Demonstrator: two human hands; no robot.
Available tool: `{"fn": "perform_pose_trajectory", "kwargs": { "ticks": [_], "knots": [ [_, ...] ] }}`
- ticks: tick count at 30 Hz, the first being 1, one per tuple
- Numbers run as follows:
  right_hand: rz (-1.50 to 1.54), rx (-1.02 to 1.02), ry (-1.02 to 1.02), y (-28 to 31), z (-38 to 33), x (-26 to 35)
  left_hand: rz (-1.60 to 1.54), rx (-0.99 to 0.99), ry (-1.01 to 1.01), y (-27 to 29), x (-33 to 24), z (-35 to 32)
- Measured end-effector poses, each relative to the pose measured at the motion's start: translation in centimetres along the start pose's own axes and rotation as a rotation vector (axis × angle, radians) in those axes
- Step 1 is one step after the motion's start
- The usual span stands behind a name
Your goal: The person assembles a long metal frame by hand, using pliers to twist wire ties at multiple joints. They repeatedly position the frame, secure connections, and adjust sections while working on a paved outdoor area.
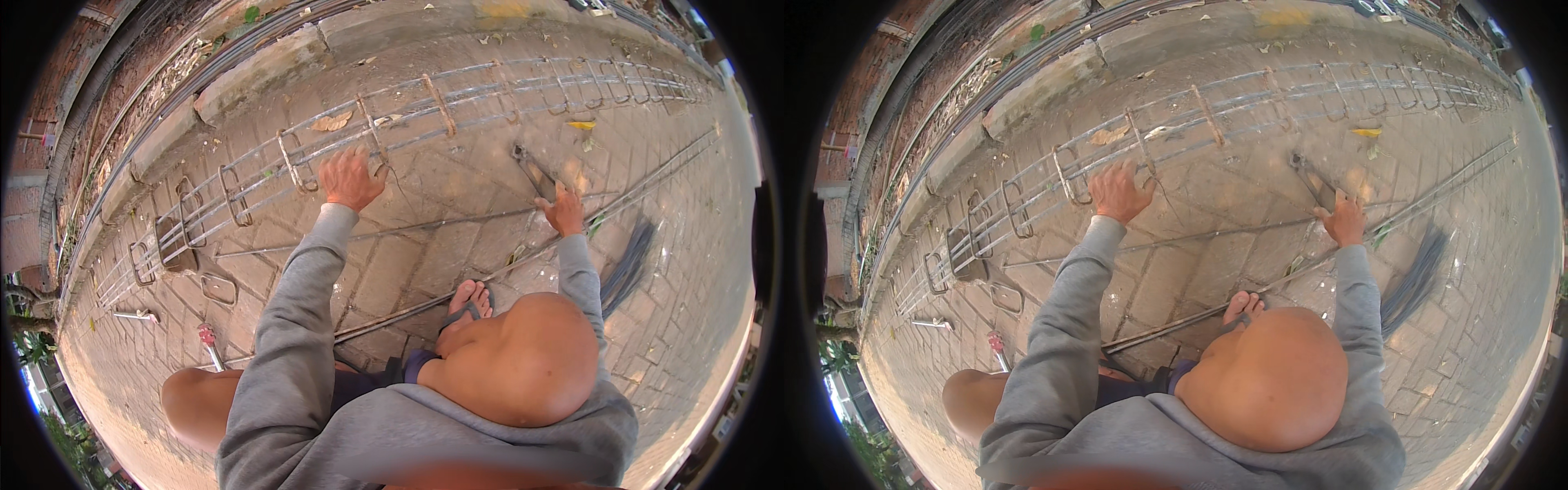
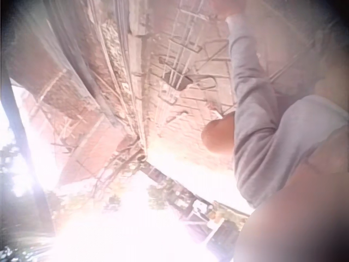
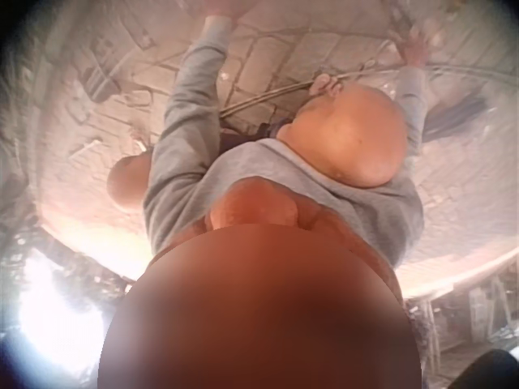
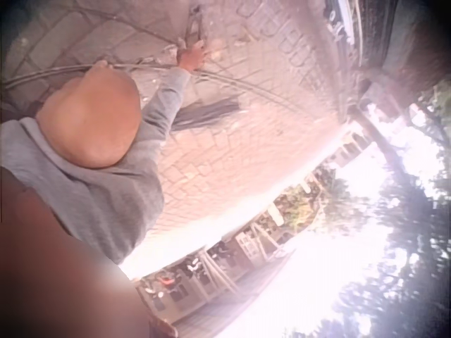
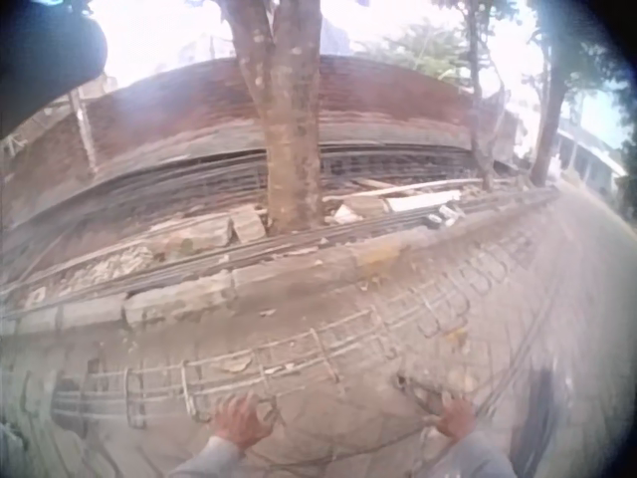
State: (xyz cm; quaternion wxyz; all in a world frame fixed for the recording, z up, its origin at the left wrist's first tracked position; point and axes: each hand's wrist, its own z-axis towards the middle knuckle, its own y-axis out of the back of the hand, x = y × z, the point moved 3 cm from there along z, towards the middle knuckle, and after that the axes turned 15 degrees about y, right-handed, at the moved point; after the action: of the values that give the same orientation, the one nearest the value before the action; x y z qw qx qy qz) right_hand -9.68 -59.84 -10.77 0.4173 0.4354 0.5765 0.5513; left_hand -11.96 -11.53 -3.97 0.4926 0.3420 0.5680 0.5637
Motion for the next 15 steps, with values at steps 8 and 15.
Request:
{"fn": "perform_pose_trajectory", "kwargs": {
  "ticks": [8,15],
  "knots": [
    [0.4,0.153,0.062,1.1,-2.7,3.1,0.018,0.12,0.017,-0.2,0.3,0.3],
    [1.04,0.277,0.18,8.9,-5.5,16.3,-0.014,0.097,-0.007,0.0,0.3,0.2]
  ]
}}
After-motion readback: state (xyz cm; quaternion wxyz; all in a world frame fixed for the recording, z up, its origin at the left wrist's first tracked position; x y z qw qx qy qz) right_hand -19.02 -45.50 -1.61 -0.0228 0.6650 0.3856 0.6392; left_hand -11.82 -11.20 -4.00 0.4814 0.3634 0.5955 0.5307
